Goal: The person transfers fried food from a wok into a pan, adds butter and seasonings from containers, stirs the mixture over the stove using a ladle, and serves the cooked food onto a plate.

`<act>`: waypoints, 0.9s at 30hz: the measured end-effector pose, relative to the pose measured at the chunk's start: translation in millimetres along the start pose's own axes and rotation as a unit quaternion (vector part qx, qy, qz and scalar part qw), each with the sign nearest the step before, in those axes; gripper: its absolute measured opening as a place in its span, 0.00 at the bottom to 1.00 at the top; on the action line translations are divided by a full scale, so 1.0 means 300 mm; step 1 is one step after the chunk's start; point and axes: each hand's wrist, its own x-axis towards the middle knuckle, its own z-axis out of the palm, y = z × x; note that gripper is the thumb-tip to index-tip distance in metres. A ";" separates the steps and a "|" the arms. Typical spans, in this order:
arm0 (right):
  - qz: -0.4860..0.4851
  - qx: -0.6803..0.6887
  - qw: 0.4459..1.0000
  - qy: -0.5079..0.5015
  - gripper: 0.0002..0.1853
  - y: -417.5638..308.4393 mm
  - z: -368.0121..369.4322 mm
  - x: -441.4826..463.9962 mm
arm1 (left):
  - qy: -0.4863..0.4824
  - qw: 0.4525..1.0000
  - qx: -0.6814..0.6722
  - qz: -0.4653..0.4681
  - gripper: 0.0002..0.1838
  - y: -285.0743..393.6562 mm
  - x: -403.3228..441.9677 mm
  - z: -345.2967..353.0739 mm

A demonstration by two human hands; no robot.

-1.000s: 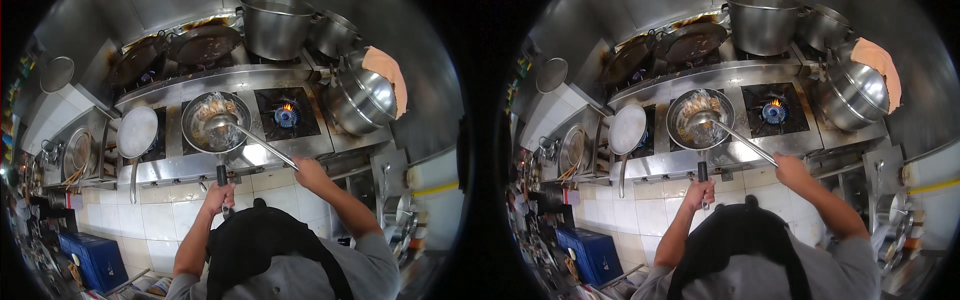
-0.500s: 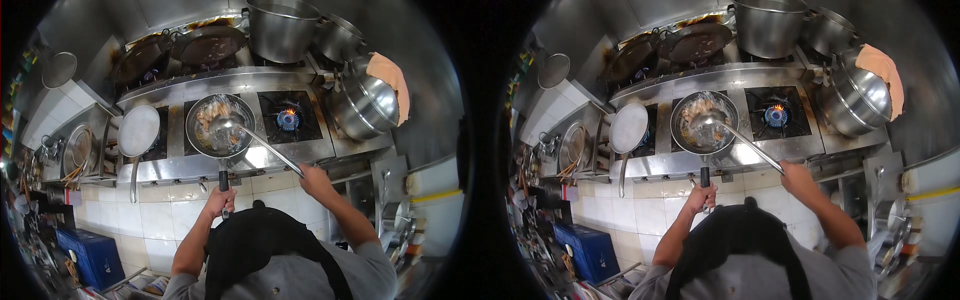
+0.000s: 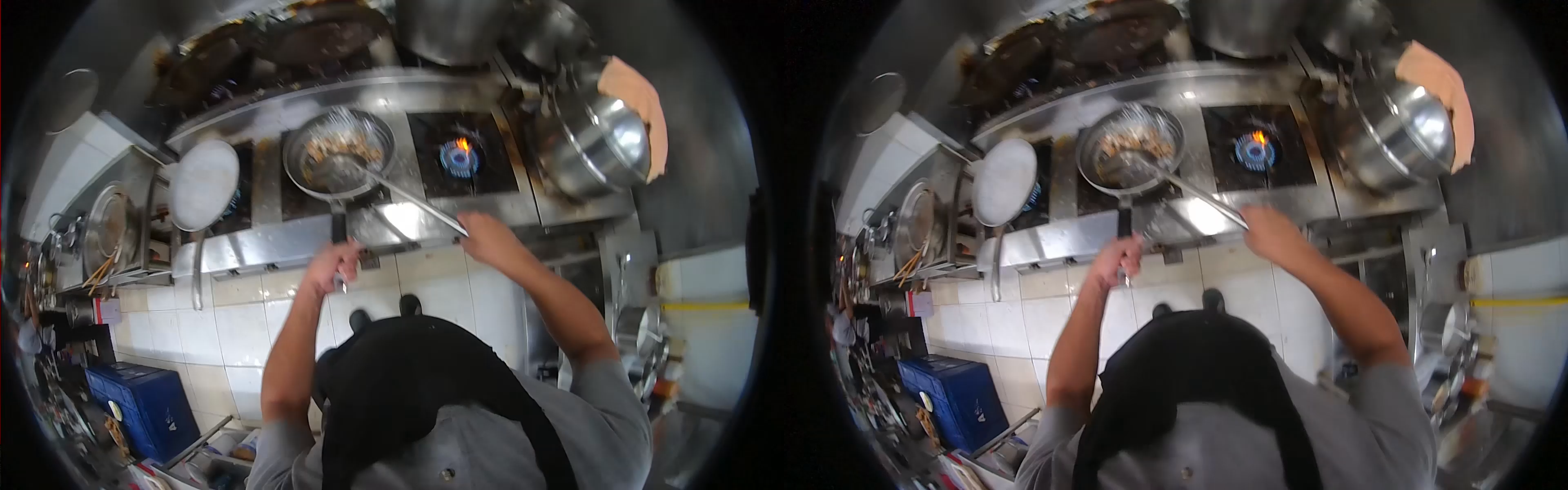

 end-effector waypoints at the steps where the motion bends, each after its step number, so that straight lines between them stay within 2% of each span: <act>1: -0.043 0.016 0.997 0.056 0.11 0.031 0.051 0.016 | 0.035 0.999 0.027 0.017 0.15 0.011 -0.001 0.017; 2: -0.051 0.031 0.997 0.044 0.10 0.042 0.065 0.039 | 0.068 0.996 0.059 0.027 0.15 0.018 0.006 0.031; 3: -0.085 0.024 0.990 0.114 0.10 0.072 0.116 0.044 | 0.044 0.998 0.047 0.018 0.12 0.004 0.027 -0.005; 4: -0.033 0.035 0.997 0.065 0.09 0.062 0.121 0.048 | 0.020 0.999 0.036 0.009 0.09 -0.010 0.050 -0.041; 5: -0.007 0.047 0.996 0.076 0.08 0.033 0.110 0.029 | 0.016 0.999 -0.029 -0.004 0.04 -0.014 0.049 -0.023; 6: 0.015 0.060 0.997 0.049 0.11 0.038 0.120 0.019 | 0.044 0.999 -0.018 -0.003 0.04 -0.011 0.041 -0.002; 10: 0.049 0.070 0.993 0.086 0.10 0.009 0.175 -0.016 | 0.007 1.000 -0.004 -0.018 0.05 0.022 0.034 0.001; 13: 0.066 0.073 0.992 0.073 0.10 -0.028 0.173 -0.026 | 0.012 0.999 0.001 -0.039 0.05 0.036 0.028 -0.020; 15: 0.074 0.116 0.988 0.074 0.11 -0.060 0.174 -0.052 | 0.049 0.998 -0.018 -0.017 0.05 0.031 0.026 -0.019; 17: 0.088 0.121 0.984 0.093 0.11 -0.103 0.210 -0.081 | 0.024 0.999 -0.025 -0.013 0.05 0.027 0.028 -0.033; 22: 0.039 0.165 0.978 0.122 0.10 -0.106 0.230 -0.195 | 0.019 0.999 -0.030 -0.037 0.05 0.039 0.010 -0.087; 24: 0.070 0.208 0.968 0.124 0.08 -0.115 0.222 -0.315 | 0.034 0.999 -0.003 -0.028 0.06 0.018 -0.016 -0.090; 26: 0.080 0.320 0.936 0.126 0.06 -0.150 0.198 -0.472 | 0.043 0.998 0.036 -0.020 0.07 0.012 -0.022 -0.095; 27: 0.162 0.397 0.900 0.076 0.06 -0.176 0.186 -0.532 | 0.046 0.998 0.031 -0.019 0.07 0.015 -0.028 -0.103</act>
